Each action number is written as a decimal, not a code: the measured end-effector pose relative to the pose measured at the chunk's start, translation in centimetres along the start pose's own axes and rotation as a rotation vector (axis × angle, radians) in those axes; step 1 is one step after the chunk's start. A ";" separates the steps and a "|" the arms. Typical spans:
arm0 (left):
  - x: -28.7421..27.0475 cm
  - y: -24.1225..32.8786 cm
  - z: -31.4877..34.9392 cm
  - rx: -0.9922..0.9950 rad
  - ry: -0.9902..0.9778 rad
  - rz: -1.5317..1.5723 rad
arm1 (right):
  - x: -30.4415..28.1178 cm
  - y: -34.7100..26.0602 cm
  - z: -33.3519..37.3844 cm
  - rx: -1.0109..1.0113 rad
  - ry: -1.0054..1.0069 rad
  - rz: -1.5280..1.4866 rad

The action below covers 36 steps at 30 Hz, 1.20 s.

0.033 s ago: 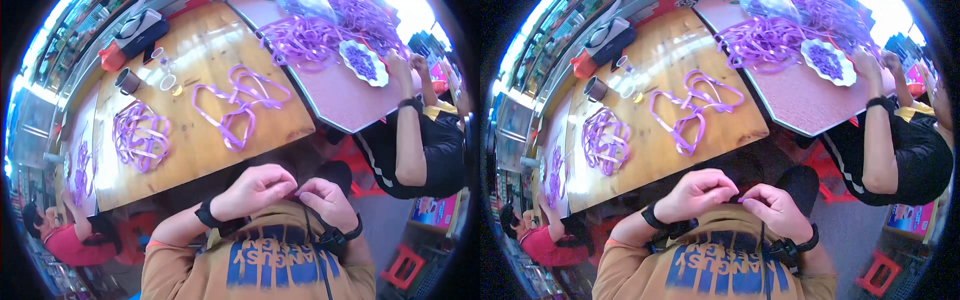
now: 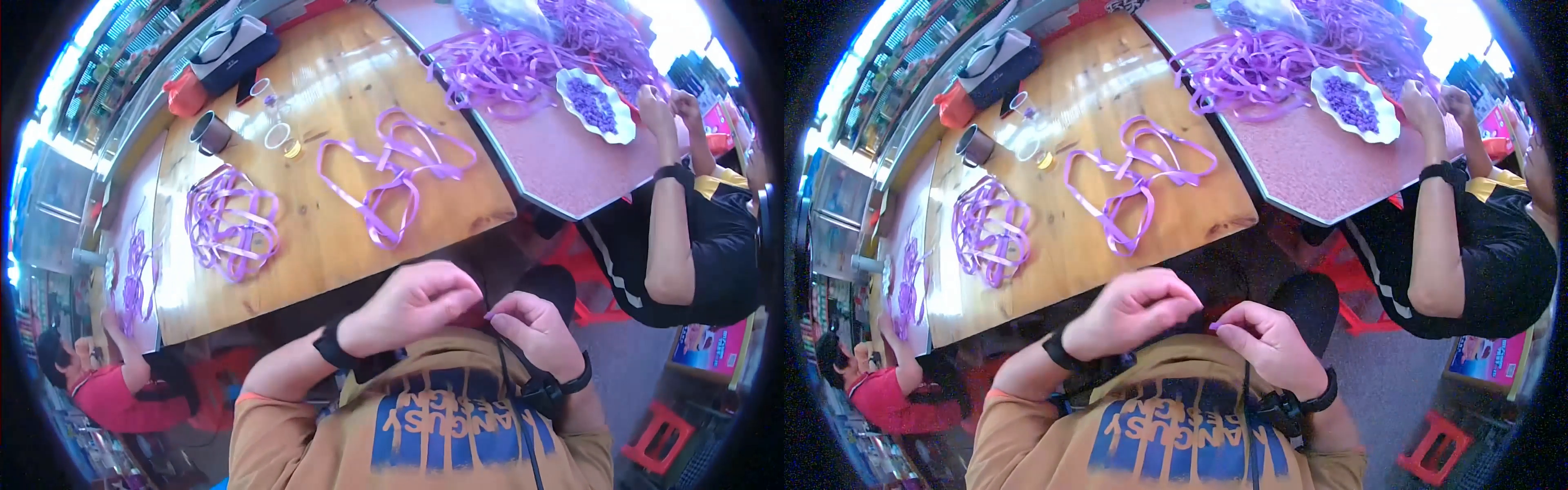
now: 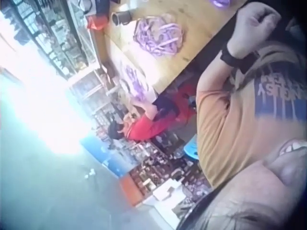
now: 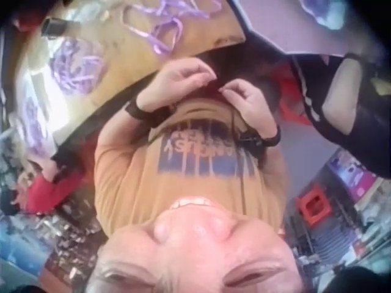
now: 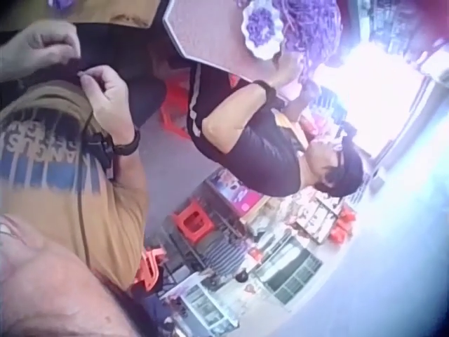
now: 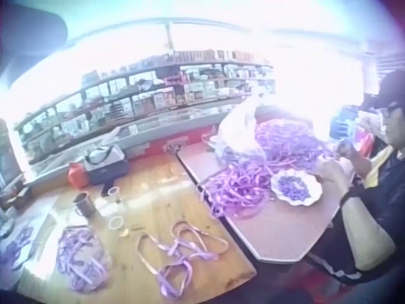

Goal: The person ties knots in purple ribbons by hand, pulling each ribbon taut and then gathering them into a pile on the table.

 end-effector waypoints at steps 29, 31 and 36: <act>-10.3 -10.6 -37.6 -0.303 -0.306 -1.254 | -18.1 -4.5 -11.5 -0.515 1.218 0.643; -10.3 -12.1 -39.4 -0.281 -0.290 -1.248 | -18.2 -4.6 -11.5 -0.508 1.210 0.628; -9.5 -13.4 -42.3 -0.220 -0.334 -1.190 | -18.5 -4.6 -11.4 -0.540 1.221 0.608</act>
Point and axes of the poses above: each hand's wrist, its own z-axis away from the middle knuckle, its own x-axis out of the palm, y = z × x, the point moved 2 cm from there along -z, towards the middle knuckle, and after that the axes turned 15 degrees about x, right-handed, at the moved point
